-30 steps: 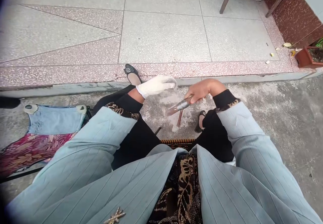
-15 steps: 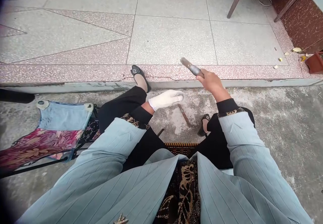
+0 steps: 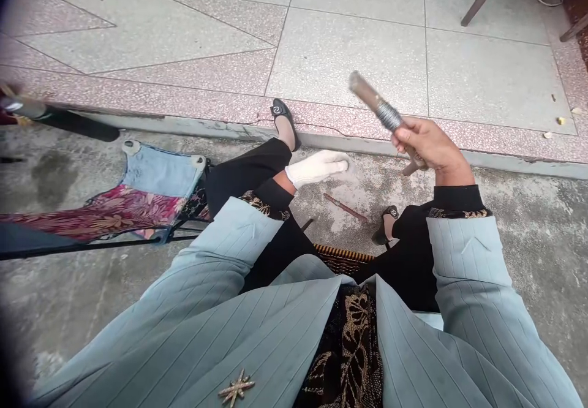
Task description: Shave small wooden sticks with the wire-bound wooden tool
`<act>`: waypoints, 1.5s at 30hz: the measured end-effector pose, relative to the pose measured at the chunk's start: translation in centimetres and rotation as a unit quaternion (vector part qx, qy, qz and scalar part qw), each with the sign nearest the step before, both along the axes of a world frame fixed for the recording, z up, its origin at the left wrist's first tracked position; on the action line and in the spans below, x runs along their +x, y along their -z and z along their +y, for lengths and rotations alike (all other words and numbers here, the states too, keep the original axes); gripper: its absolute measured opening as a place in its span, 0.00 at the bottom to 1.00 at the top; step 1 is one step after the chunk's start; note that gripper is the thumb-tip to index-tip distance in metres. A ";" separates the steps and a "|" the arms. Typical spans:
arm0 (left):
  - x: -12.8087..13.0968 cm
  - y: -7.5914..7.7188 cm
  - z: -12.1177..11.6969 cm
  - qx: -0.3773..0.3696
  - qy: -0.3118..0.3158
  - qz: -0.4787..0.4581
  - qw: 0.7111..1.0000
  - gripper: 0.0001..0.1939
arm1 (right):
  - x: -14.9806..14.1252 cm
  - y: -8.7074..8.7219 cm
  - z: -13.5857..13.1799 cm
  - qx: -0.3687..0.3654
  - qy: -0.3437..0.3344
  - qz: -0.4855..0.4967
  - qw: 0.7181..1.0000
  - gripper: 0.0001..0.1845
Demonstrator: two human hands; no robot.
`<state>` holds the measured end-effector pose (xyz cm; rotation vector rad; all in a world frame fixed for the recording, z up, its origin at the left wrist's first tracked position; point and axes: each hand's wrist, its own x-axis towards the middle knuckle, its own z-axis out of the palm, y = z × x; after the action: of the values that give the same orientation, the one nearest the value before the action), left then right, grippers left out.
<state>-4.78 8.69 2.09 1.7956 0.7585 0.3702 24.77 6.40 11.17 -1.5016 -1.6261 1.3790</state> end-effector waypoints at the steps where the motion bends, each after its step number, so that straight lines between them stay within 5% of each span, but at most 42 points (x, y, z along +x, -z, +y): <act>1: 0.3 -0.1 -0.3 -0.005 0.018 -0.007 1.000 0.24 | -0.2 0.3 0.3 0.021 0.062 -0.025 0.998 0.17; 3: 0.8 -0.6 -0.9 -0.006 0.042 -0.005 0.999 0.22 | -0.9 1.3 1.2 0.050 0.125 -0.129 0.983 0.11; 5: 1.0 -1.1 -1.1 0.002 0.059 0.003 0.998 0.18 | -2.0 2.3 1.9 0.059 0.108 -0.287 0.950 0.08; 9: 0.0 -1.8 -0.7 0.046 0.044 0.007 0.998 0.16 | -4.0 3.7 2.3 -0.007 -0.102 -0.515 0.851 0.11; 13: -1.5 -1.8 0.4 0.081 -0.013 0.014 0.997 0.15 | -4.8 3.5 1.6 -0.115 -0.381 -0.376 0.837 0.06; 15: -1.8 -1.4 0.8 0.067 -0.035 0.009 0.997 0.14 | -4.6 2.4 1.0 -0.152 -0.451 -0.232 0.848 0.12; 17: -1.6 -0.9 1.0 0.045 -0.059 -0.004 0.997 0.13 | -4.0 0.9 0.4 -0.144 -0.417 -0.108 0.891 0.20; 21: -0.8 0.0 0.7 0.045 -0.065 0.004 0.997 0.15 | -2.5 -1.4 0.0 -0.033 -0.111 0.033 0.993 0.19; 24: -0.6 -0.5 0.2 0.072 -0.018 0.042 0.996 0.16 | -2.0 -1.2 1.0 0.017 0.052 0.031 0.998 0.15; 29: -0.5 -3.2 -0.5 0.116 0.063 0.102 0.986 0.16 | -3.0 1.0 4.0 0.054 0.152 -0.091 0.983 0.09; 32: -0.8 -4.7 -0.2 0.158 0.079 0.140 0.974 0.13 | -4.1 2.1 5.1 0.062 0.100 -0.290 0.950 0.09; 36: -1.9 -6.0 1.7 0.202 -0.004 0.162 0.966 0.15 | -5.3 2.8 5.2 0.016 -0.102 -0.464 0.880 0.09; 38: -2.4 -6.5 3.1 0.215 -0.041 0.176 0.960 0.15 | -5.7 2.6 4.7 -0.052 -0.242 -0.421 0.873 0.07; 41: -2.3 -6.7 4.9 0.224 -0.046 0.174 0.958 0.13 | -5.6 1.3 3.8 -0.140 -0.418 -0.228 0.868 0.12; 43: -2.0 -6.4 5.6 0.209 -0.050 0.157 0.964 0.13 | -5.0 0.0 3.2 -0.137 -0.436 -0.098 0.884 0.19; 45: -1.6 -5.7 5.7 0.185 -0.051 0.144 0.971 0.14 | -4.0 -1.2 2.9 -0.091 -0.329 -0.001 0.940 0.23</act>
<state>-6.40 14.43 7.84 2.1980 1.0412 0.3378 20.78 9.28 12.34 -1.0754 -2.1641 1.9130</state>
